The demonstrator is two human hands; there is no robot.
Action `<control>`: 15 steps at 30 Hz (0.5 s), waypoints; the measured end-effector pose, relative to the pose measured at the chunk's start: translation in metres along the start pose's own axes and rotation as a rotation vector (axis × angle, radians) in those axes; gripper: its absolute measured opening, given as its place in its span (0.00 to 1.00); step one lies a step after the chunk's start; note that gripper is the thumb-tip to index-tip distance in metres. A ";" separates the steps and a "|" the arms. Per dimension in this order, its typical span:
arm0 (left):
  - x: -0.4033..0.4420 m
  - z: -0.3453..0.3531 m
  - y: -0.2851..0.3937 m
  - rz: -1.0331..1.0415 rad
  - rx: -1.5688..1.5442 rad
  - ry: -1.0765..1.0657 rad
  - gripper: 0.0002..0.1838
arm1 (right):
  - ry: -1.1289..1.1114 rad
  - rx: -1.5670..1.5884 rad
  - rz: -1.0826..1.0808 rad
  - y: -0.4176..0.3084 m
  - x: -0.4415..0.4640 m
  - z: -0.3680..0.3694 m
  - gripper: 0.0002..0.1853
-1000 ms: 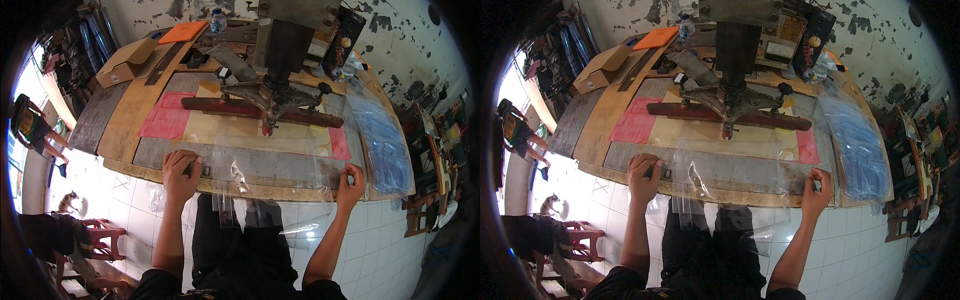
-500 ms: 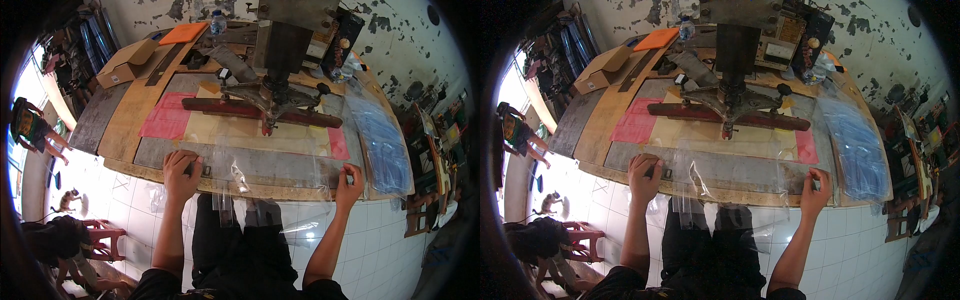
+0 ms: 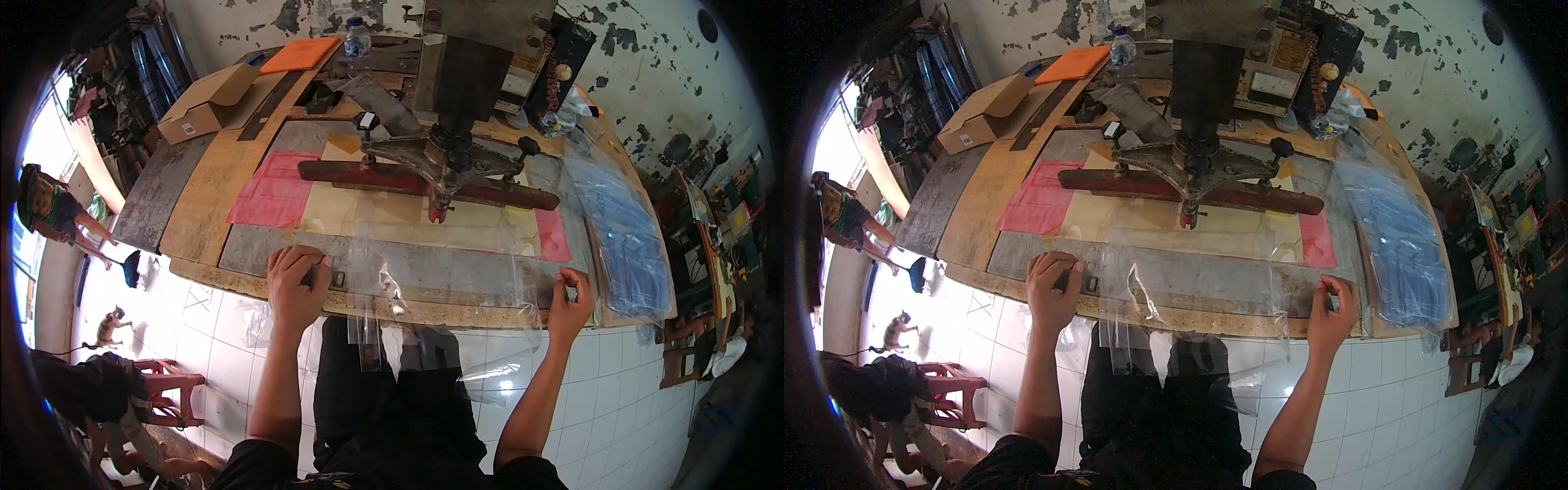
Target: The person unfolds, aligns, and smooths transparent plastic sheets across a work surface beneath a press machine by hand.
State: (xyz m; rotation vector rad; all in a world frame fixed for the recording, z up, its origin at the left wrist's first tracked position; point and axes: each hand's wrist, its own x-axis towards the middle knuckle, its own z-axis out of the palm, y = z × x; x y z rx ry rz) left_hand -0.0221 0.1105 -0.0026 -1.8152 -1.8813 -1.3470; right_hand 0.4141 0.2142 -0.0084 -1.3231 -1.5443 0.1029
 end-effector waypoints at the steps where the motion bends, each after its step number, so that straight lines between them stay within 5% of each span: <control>1: 0.000 0.000 0.001 0.002 0.000 0.004 0.04 | 0.000 0.000 0.000 0.000 0.000 0.000 0.07; 15: 0.000 -0.005 0.004 -0.006 -0.008 -0.015 0.04 | -0.040 0.015 -0.030 0.001 0.001 0.001 0.08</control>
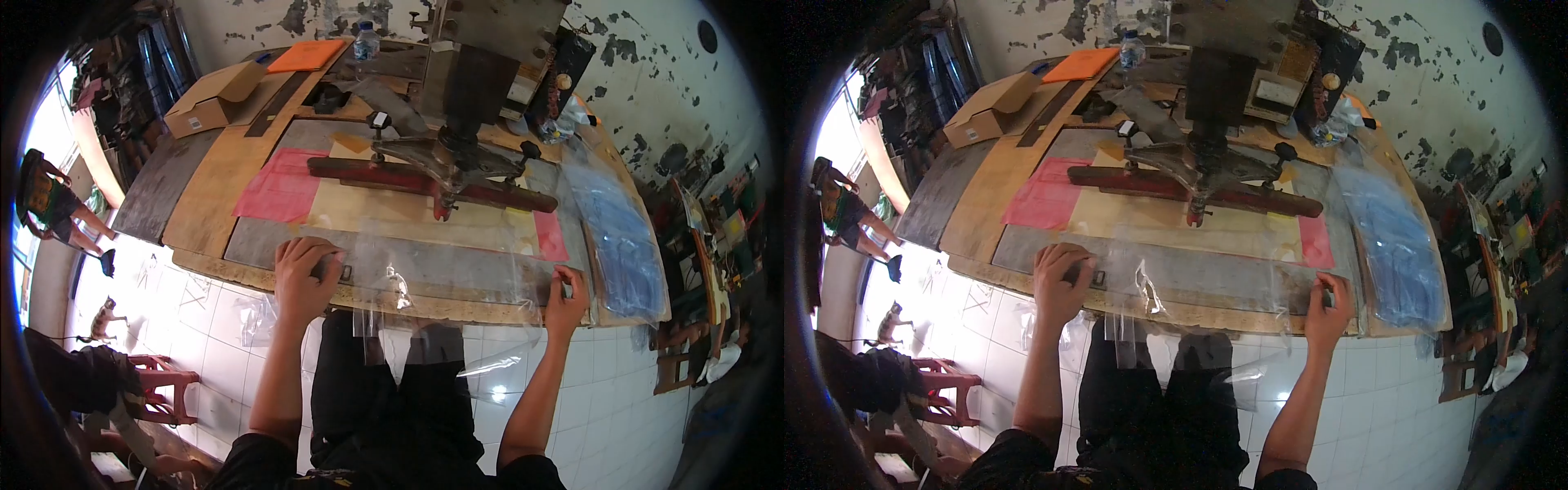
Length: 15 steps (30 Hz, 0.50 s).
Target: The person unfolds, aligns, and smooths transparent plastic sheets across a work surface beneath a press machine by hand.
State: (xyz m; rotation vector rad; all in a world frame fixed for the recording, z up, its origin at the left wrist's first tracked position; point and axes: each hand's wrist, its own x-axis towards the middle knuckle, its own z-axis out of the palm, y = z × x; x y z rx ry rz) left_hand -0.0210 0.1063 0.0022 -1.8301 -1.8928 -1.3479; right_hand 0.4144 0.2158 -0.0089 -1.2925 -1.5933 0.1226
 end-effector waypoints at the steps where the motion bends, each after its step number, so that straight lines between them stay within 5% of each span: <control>1: 0.000 0.000 0.001 -0.004 -0.004 -0.014 0.04 | 0.001 0.003 -0.006 0.001 0.001 0.000 0.08; 7: 0.001 -0.003 0.000 0.003 0.004 -0.083 0.10 | -0.231 -0.006 0.058 -0.013 0.022 -0.001 0.14; 9: -0.001 -0.004 0.000 0.012 0.005 -0.099 0.11 | -0.335 0.143 0.224 -0.017 0.034 0.007 0.20; 13: -0.004 -0.003 -0.003 0.010 0.014 -0.130 0.13 | -0.355 0.201 0.168 0.015 0.061 0.049 0.22; 15: -0.003 -0.004 -0.005 0.016 0.027 -0.133 0.13 | -0.472 0.129 0.332 0.022 0.074 0.063 0.20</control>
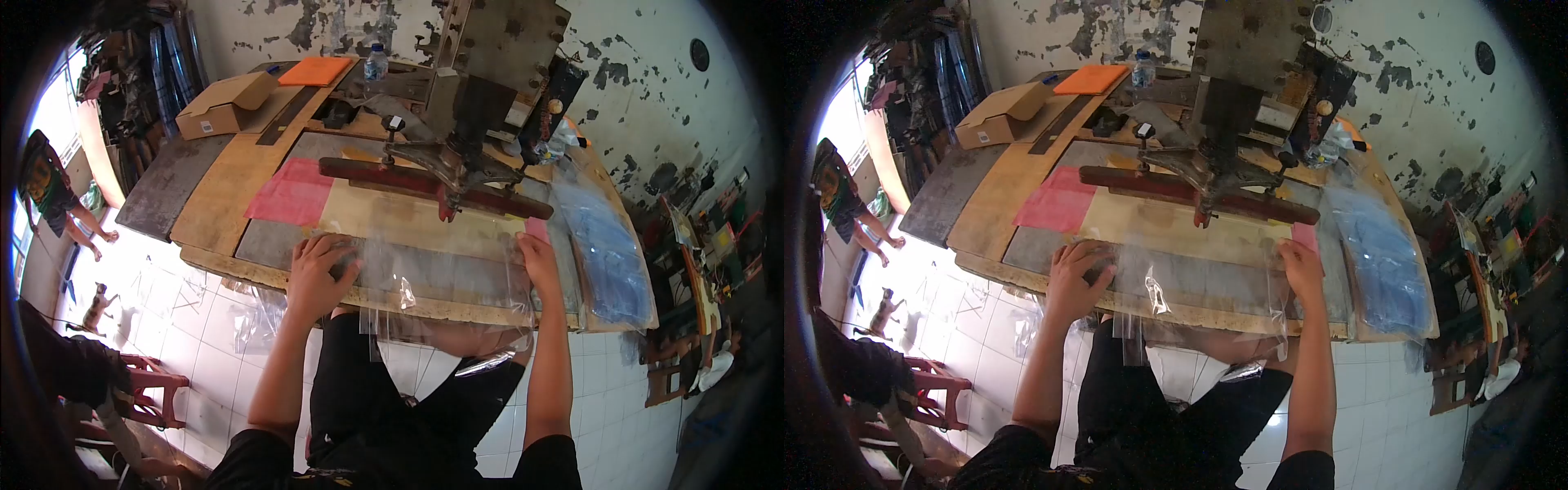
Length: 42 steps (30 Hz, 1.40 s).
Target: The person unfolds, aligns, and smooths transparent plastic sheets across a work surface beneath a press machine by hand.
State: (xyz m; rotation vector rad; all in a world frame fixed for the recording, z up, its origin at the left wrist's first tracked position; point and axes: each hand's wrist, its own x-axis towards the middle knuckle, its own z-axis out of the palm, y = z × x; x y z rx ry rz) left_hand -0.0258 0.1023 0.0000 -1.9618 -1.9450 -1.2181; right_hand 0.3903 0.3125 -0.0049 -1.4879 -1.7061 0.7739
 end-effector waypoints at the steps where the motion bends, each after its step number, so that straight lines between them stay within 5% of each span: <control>1: 0.000 -0.001 0.001 0.000 -0.008 -0.015 0.13 | 0.000 0.000 -0.005 0.001 0.005 0.001 0.20; 4: -0.001 -0.002 0.001 -0.003 -0.024 -0.044 0.12 | -0.036 -0.044 -0.106 -0.007 0.003 0.001 0.17; 7: 0.000 -0.002 0.001 0.003 -0.036 -0.059 0.13 | -0.015 0.136 0.003 -0.030 -0.034 -0.009 0.14; 15: -0.005 0.010 0.024 -0.076 -0.257 -0.116 0.23 | 0.266 0.756 -0.120 -0.022 -0.130 -0.027 0.11; 17: -0.009 0.024 0.034 -0.177 -0.323 -0.201 0.27 | 0.270 0.777 -0.152 -0.020 -0.135 -0.030 0.11; 22: 0.020 0.020 0.055 -0.253 -0.730 -0.252 0.15 | 0.329 0.796 -0.144 -0.027 -0.141 -0.036 0.10; 25: 0.030 0.025 0.045 -0.321 -0.831 -0.265 0.17 | 0.270 0.710 -0.133 -0.028 -0.137 -0.035 0.10; 33: 0.045 0.032 0.034 -0.350 -0.836 -0.251 0.17 | 0.116 0.664 -0.317 0.000 -0.098 -0.027 0.10; 42: 0.037 0.041 0.034 -0.349 -0.645 -0.175 0.15 | 0.232 0.578 -0.409 -0.001 -0.104 -0.016 0.06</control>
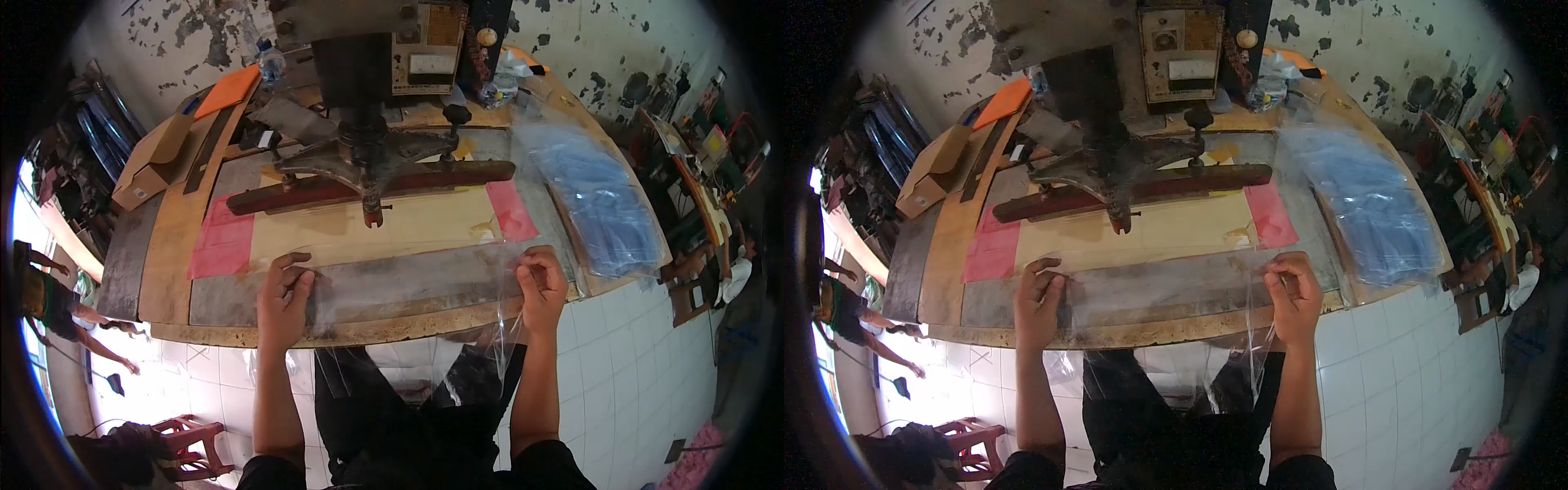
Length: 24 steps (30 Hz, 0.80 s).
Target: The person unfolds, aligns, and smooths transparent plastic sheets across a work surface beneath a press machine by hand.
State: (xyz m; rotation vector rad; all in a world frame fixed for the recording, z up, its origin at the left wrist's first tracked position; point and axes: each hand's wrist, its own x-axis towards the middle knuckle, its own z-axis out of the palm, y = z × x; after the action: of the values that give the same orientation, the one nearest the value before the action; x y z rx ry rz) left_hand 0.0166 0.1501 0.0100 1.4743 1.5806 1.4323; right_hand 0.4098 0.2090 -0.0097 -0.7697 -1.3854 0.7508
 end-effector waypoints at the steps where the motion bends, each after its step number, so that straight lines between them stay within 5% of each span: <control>1: 0.000 0.000 0.003 0.011 0.037 0.009 0.15 | 0.004 -0.019 -0.016 0.002 0.000 -0.001 0.06; 24: 0.002 0.006 0.001 -0.078 0.110 0.042 0.15 | -0.015 -0.087 -0.131 0.001 0.001 -0.001 0.09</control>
State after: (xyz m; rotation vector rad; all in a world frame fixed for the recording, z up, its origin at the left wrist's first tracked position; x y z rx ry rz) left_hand 0.0219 0.1542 0.0096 1.4352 1.7486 1.3595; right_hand 0.4108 0.2104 -0.0094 -0.7344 -1.4744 0.5990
